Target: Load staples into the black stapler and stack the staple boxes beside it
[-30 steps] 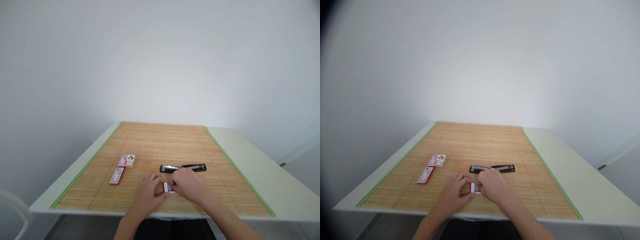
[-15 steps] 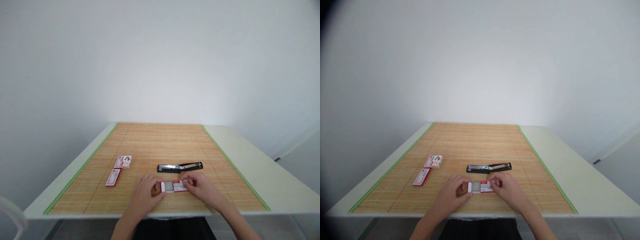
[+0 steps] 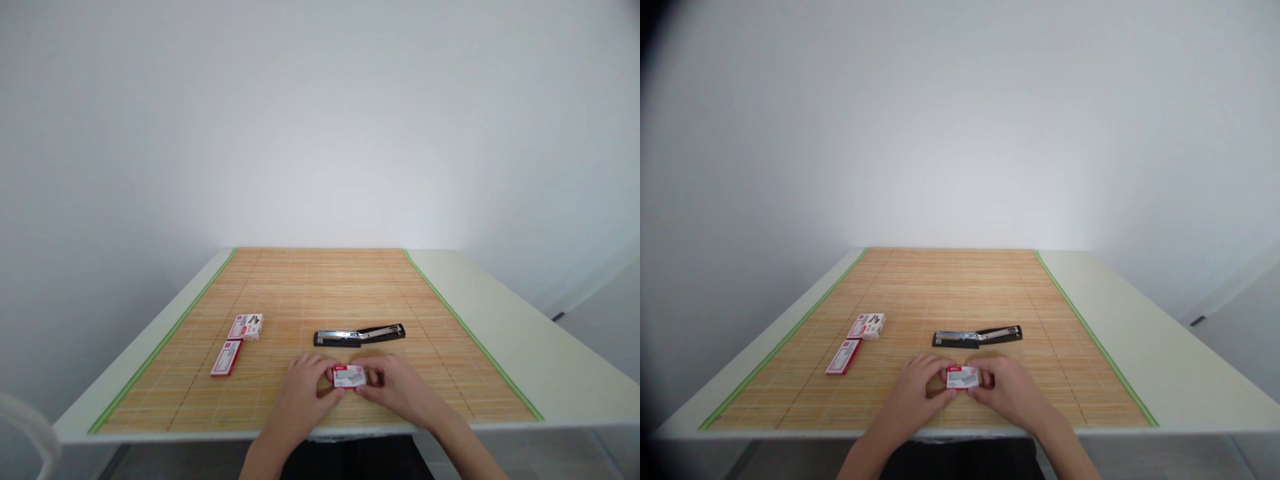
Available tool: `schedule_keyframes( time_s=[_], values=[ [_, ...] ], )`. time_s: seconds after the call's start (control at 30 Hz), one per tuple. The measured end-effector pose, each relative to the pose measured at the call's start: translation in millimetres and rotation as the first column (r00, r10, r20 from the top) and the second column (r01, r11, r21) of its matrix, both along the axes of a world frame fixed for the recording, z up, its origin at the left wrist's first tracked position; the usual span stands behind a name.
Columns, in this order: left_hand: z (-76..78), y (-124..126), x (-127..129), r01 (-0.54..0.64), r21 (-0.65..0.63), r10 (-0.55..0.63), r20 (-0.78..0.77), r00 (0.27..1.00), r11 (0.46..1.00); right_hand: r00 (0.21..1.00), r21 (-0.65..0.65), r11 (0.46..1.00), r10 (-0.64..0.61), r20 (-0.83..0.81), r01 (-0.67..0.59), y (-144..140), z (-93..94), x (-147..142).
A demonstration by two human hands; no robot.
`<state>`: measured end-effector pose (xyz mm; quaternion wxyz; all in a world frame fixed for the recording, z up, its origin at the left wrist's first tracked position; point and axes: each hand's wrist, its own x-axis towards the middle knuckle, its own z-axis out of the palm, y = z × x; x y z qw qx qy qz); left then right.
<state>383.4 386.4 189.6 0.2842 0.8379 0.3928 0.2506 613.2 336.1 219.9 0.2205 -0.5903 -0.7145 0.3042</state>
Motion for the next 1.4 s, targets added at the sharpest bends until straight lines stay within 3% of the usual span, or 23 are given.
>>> schedule_keyframes(
  time_s=[0.1, 0.17, 0.23, 0.3, 0.4, 0.5, 0.7, 1.4],
  values=[
    [-4.5, 3, -6, -0.019, -0.058, 0.023, 0.073, 0.997, 0.998, 0.999, -0.002, 0.999, -0.033, 0.034, 0.033, 0, -2.2, 0],
    [-8.8, 9, -10, -0.121, -0.108, 0.135, 0.132, 0.982, 0.987, 0.996, 0.008, 0.997, -0.081, 0.047, 0.081, 0, -3.5, -2],
    [-12.7, 18, -13, -0.262, -0.064, 0.269, 0.157, 0.950, 0.963, 0.992, 0.030, 0.994, -0.107, 0.063, 0.105, 2, -3.7, -7],
    [-14.9, 30, -13, -0.345, 0.065, 0.335, 0.128, 0.934, 0.936, 0.990, 0.054, 0.993, -0.108, 0.086, 0.104, 4, -2.7, -13],
    [-15.3, 43, -10, -0.298, 0.174, 0.304, -0.008, 0.953, 0.939, 0.990, 0.063, 0.993, -0.102, 0.099, 0.096, 8, 0.0, -22],
    [-13.7, 47, -9, -0.225, 0.155, 0.239, -0.085, 0.967, 0.962, 0.988, 0.091, 0.992, -0.102, 0.118, 0.091, 14, 3.4, -26],
    [-10.8, 36, -15, -0.142, 0.089, 0.150, -0.086, 0.985, 0.986, 0.977, 0.178, 0.974, -0.164, 0.138, 0.138, 30, 10.2, -24],
    [-5.7, 26, -16, -0.147, 0.041, 0.151, -0.129, 0.980, 0.988, 0.980, 0.135, 0.990, -0.070, 0.188, 0.045, 41, 12.4, -24]
  ],
)
